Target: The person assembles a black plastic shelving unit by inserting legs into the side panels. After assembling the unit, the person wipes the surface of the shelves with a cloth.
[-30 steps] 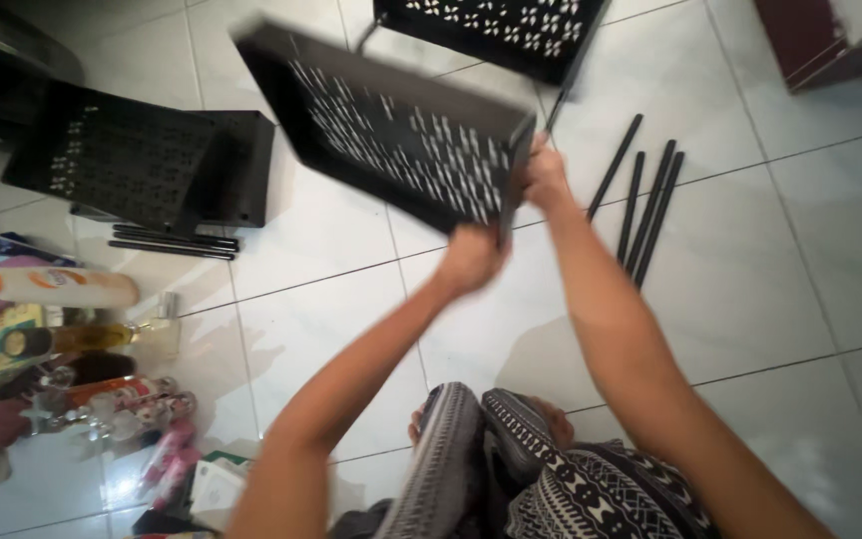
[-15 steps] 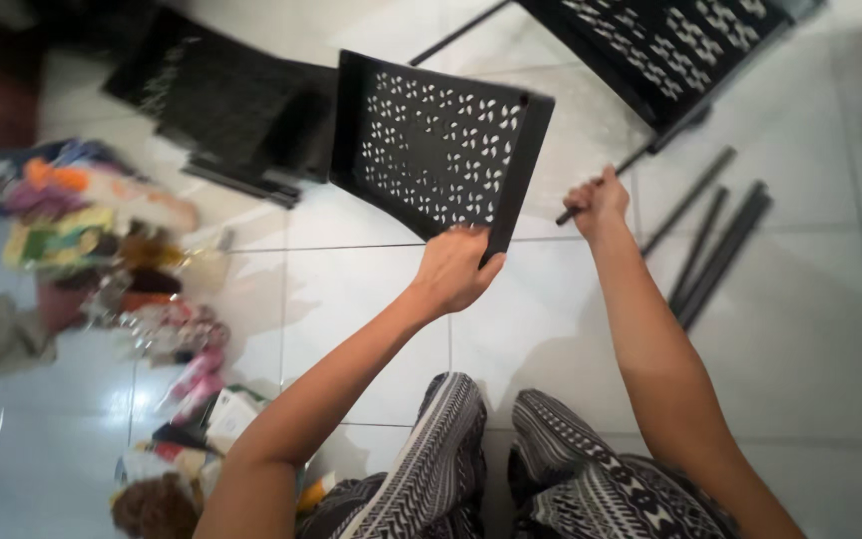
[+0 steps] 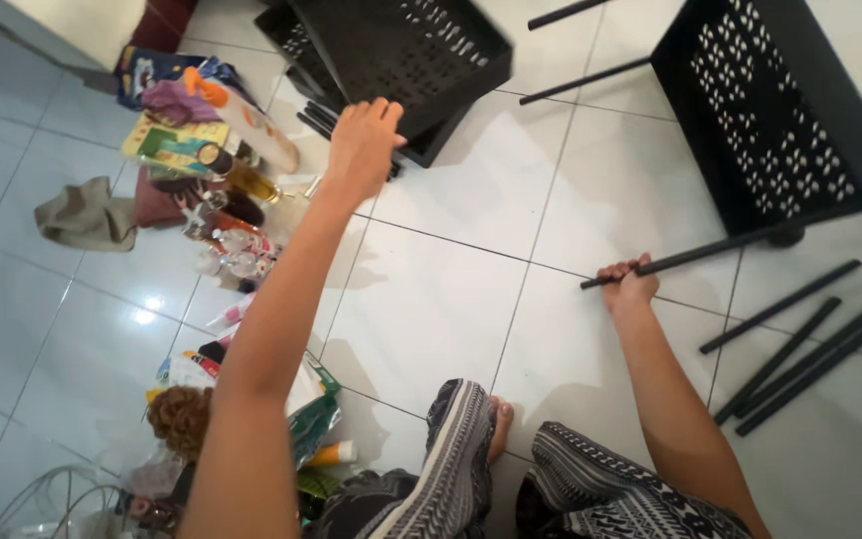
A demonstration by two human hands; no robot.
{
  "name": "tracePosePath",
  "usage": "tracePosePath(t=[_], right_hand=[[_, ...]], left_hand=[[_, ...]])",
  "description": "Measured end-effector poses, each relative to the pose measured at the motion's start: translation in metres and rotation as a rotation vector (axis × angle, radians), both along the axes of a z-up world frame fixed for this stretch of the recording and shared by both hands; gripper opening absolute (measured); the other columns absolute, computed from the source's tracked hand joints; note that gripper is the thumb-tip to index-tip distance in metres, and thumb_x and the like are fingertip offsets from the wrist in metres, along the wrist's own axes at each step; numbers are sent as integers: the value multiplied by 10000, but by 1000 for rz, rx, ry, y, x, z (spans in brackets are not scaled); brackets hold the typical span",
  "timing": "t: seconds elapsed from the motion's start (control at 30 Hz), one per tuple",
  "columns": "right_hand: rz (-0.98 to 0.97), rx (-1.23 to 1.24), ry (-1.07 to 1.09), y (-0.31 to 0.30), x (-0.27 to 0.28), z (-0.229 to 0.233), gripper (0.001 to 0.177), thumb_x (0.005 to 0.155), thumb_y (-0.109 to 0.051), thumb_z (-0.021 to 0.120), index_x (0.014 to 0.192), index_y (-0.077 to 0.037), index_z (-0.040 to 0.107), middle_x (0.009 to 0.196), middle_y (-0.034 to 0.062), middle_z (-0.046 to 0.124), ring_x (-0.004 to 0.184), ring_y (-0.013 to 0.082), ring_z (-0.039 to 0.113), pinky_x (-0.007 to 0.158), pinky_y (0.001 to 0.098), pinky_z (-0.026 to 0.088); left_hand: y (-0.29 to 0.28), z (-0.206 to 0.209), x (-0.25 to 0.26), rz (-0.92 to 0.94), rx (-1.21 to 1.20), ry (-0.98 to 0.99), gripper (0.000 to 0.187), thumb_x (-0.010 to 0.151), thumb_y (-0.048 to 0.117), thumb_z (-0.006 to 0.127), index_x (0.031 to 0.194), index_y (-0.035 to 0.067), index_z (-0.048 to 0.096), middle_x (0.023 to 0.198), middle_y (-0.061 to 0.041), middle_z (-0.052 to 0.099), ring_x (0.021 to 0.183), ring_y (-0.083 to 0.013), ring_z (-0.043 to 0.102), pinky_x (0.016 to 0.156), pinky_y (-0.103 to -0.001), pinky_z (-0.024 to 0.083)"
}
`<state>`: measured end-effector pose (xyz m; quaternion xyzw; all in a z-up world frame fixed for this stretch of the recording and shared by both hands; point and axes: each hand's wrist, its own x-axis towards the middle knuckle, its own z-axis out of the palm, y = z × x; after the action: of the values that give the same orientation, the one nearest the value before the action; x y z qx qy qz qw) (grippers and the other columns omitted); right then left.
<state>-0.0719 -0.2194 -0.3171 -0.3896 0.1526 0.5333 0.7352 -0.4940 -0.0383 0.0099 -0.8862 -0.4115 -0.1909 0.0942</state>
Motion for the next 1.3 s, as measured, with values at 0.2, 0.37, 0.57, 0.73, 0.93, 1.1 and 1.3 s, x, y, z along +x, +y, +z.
tracePosePath(t=[0.2, 0.37, 0.57, 0.73, 0.93, 1.1, 1.3], right_hand=[[93, -29, -102, 0, -28, 18, 395, 1114, -323, 341, 783, -123, 425, 633, 63, 452, 601, 237, 495, 707, 463, 543], [354, -188, -237, -3, -23, 34, 227, 1066, -143, 382, 861, -84, 458, 810, 163, 641, 818, 356, 703, 903, 601, 602], [523, -246, -416, -6, -17, 26, 184, 1066, -201, 446, 1026, -44, 532, 1021, 219, 708, 977, 357, 718, 860, 485, 625], [561, -171, -476, -8, -12, 14, 278, 1035, -223, 493, 1085, 32, 592, 1020, 234, 731, 965, 365, 744, 862, 464, 628], [242, -348, -491, -45, 48, 47, 577, 1048, -582, 372, 1028, -39, 565, 868, 145, 639, 742, 293, 644, 680, 448, 557], [-319, -317, -605, -62, 133, 129, 721, 953, -728, 436, 1084, -33, 575, 961, 105, 616, 906, 242, 650, 792, 514, 610], [-111, -292, -1219, -26, 161, 209, 962, 960, -666, 705, 1532, -31, 263, 1483, 222, 551, 1364, 275, 504, 1165, 413, 370]], left_hand=[[52, -72, -24, 233, 15, 87, 287, 878, 117, 758, 1126, 80, 617, 1041, -110, 616, 1066, -313, 587, 989, -438, 437], [44, -81, -24, 436, 22, 77, 543, 736, 59, 725, 1256, 87, 569, 1204, -130, 568, 1222, -334, 513, 1085, -575, 317], [-21, -74, 93, -1, 7, -383, 452, 882, 207, 709, 1254, 8, 548, 1289, -174, 540, 1278, -372, 472, 1122, -538, 345], [-73, -38, 225, -148, -771, -487, 449, 946, 475, 631, 1091, 50, 634, 999, -143, 713, 964, -313, 677, 853, -419, 519], [-129, -37, 325, -409, -976, -230, 451, 868, 404, 643, 1131, 39, 606, 949, -200, 734, 891, -363, 708, 781, -473, 547], [-152, -55, 372, -324, -909, -155, 330, 990, 284, 500, 1103, -21, 556, 952, -252, 701, 883, -420, 699, 787, -517, 542], [-160, -71, 396, -327, -867, -201, 410, 1055, 318, 427, 971, -44, 600, 871, -255, 702, 828, -429, 703, 755, -517, 545]])
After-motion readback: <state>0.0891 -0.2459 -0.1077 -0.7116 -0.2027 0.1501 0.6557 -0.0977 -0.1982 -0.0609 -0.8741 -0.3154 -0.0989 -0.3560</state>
